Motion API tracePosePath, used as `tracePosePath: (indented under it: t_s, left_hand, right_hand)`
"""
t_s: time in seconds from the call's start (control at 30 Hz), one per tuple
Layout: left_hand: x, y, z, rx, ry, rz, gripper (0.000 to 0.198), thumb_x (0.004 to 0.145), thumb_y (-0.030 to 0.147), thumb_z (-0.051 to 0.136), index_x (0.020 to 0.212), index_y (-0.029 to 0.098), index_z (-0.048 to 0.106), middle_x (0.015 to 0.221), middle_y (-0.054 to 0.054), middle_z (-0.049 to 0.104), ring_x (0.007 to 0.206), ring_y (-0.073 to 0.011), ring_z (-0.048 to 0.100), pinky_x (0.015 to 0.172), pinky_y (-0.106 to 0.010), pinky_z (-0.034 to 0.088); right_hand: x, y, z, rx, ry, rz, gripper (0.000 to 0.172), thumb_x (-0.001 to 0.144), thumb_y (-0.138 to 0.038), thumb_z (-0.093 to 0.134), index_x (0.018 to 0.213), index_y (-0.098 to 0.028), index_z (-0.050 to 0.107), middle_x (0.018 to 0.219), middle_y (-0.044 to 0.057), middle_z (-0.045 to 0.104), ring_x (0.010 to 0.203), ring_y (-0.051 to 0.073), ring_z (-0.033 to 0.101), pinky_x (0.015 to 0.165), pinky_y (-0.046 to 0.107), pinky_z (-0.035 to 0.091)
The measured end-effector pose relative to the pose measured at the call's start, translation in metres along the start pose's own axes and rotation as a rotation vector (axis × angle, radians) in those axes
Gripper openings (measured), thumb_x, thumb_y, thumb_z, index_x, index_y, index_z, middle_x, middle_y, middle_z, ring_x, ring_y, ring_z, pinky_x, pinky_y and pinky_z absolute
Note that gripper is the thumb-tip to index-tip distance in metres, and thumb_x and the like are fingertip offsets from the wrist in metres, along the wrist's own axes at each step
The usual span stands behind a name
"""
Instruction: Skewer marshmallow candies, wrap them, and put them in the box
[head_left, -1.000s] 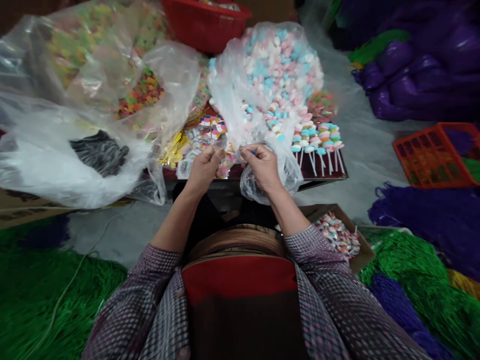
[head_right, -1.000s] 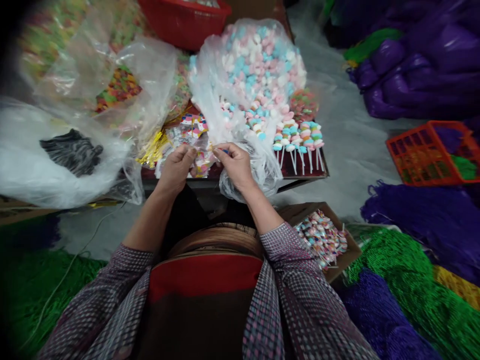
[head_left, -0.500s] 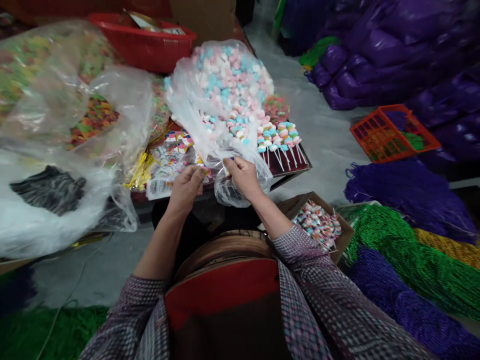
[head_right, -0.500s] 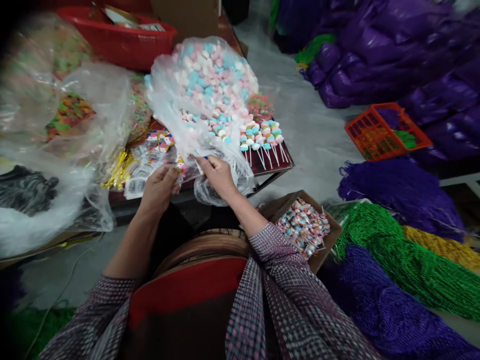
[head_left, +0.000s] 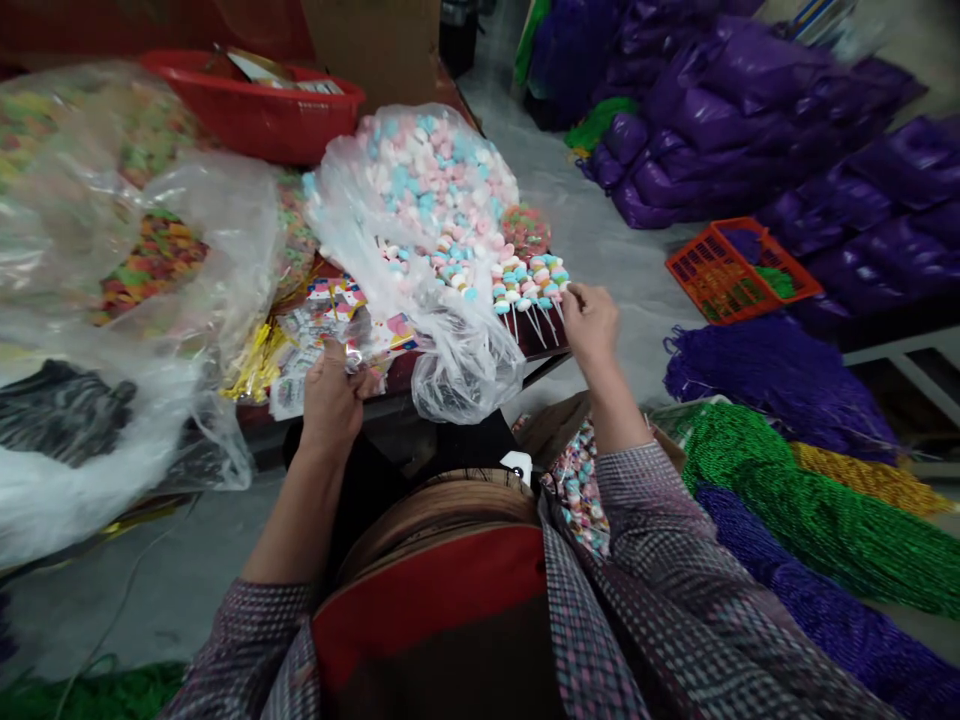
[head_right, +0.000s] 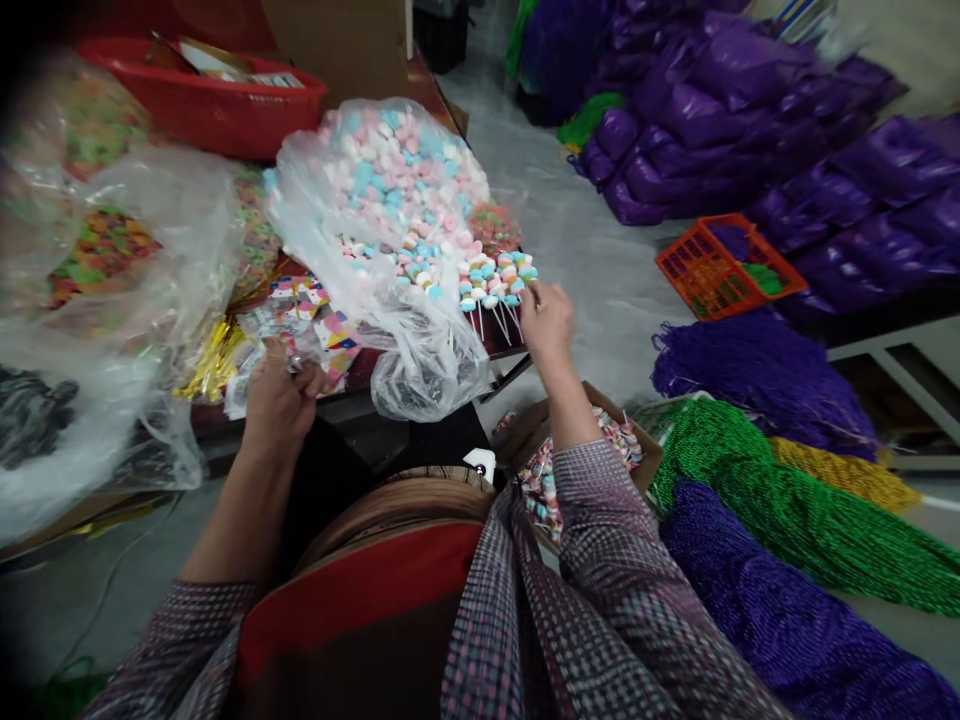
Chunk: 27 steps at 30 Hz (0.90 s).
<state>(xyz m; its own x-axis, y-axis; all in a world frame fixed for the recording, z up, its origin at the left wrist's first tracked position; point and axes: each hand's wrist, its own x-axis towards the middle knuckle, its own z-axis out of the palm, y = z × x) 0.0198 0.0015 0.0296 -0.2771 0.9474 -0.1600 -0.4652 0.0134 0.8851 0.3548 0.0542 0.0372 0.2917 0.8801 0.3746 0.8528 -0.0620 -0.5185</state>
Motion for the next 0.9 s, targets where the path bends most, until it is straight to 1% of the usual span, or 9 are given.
tracePosePath:
  t_s: [0.07,0.13,0.23,0.33,0.43,0.5,0.57,0.67,0.9]
  left_hand:
    - [0.001,0.000,0.001,-0.036,-0.007,-0.007,0.061,0.069,0.070,0.081,0.063,0.022,0.044,0.042,0.012,0.033,0.033,-0.0047,0.033,0.039,-0.021,0.036]
    - [0.001,-0.002,0.004,-0.046,-0.016,-0.018,0.061,0.069,0.071,0.081,0.065,0.022,0.045,0.042,0.012,0.034,0.033,-0.0048,0.033,0.039,-0.022,0.036]
    - [0.001,-0.005,0.006,-0.051,-0.026,-0.029,0.058,0.071,0.069,0.080,0.067,0.021,0.047,0.044,0.012,0.036,0.034,-0.0049,0.033,0.040,-0.022,0.036]
    - [0.001,-0.003,0.005,-0.070,-0.036,-0.027,0.057,0.071,0.068,0.081,0.068,0.022,0.047,0.043,0.012,0.033,0.034,-0.0058,0.033,0.039,-0.022,0.036]
    - [0.002,0.001,0.005,-0.087,-0.077,-0.044,0.058,0.070,0.069,0.081,0.068,0.022,0.047,0.042,0.013,0.029,0.034,-0.0059,0.030,0.039,-0.022,0.036]
    - [0.002,0.001,0.006,-0.093,-0.102,-0.051,0.061,0.068,0.071,0.082,0.065,0.022,0.046,0.041,0.012,0.027,0.034,-0.0055,0.029,0.039,-0.022,0.036]
    - [0.003,0.000,0.007,-0.100,-0.114,-0.060,0.064,0.066,0.072,0.082,0.061,0.022,0.044,0.041,0.012,0.028,0.034,-0.0051,0.029,0.039,-0.021,0.035]
    - [0.003,-0.003,0.008,-0.101,-0.131,-0.083,0.066,0.065,0.072,0.082,0.059,0.022,0.041,0.041,0.011,0.027,0.034,-0.0048,0.029,0.039,-0.021,0.035]
    - [0.001,0.002,0.009,-0.068,-0.102,-0.083,0.068,0.067,0.072,0.081,0.057,0.022,0.036,0.038,0.012,0.025,0.033,-0.0048,0.028,0.040,-0.022,0.036]
  right_hand:
    - [0.012,0.023,-0.004,-0.246,-0.128,0.101,0.029,0.095,-0.030,0.052,0.100,-0.015,0.077,0.103,0.018,0.074,0.099,0.029,0.065,0.087,0.039,0.045]
    - [0.016,0.035,-0.001,-0.381,-0.237,0.192,0.030,0.095,-0.027,0.052,0.101,-0.012,0.077,0.107,0.021,0.074,0.098,0.030,0.066,0.083,0.038,0.043]
    - [0.013,0.042,0.007,-0.425,-0.261,0.251,0.034,0.099,-0.023,0.045,0.102,-0.012,0.077,0.108,0.022,0.075,0.096,0.029,0.067,0.080,0.036,0.041]
    - [0.011,0.050,0.011,-0.301,-0.136,0.295,0.035,0.100,-0.023,0.044,0.097,-0.013,0.077,0.101,0.019,0.076,0.090,0.025,0.066,0.078,0.034,0.041]
    - [0.008,0.060,0.009,-0.134,0.000,0.311,0.032,0.099,-0.028,0.046,0.090,-0.016,0.074,0.087,0.011,0.074,0.082,0.020,0.063,0.077,0.032,0.042]
    - [0.003,0.064,0.005,0.045,0.053,0.289,0.034,0.098,-0.033,0.045,0.085,-0.018,0.072,0.075,0.005,0.069,0.073,0.017,0.059,0.074,0.030,0.044]
    - [-0.006,0.063,0.001,0.295,0.100,0.260,0.033,0.095,-0.040,0.050,0.083,-0.019,0.072,0.067,0.001,0.063,0.067,0.014,0.056,0.071,0.029,0.047]
    - [-0.023,0.053,-0.004,0.515,0.133,0.200,0.031,0.088,-0.047,0.059,0.088,-0.020,0.075,0.066,-0.001,0.062,0.066,0.014,0.057,0.072,0.031,0.050]
    - [-0.046,0.023,-0.011,0.623,0.101,0.119,0.029,0.085,-0.048,0.066,0.093,-0.024,0.078,0.069,-0.001,0.070,0.066,0.014,0.063,0.075,0.036,0.056]
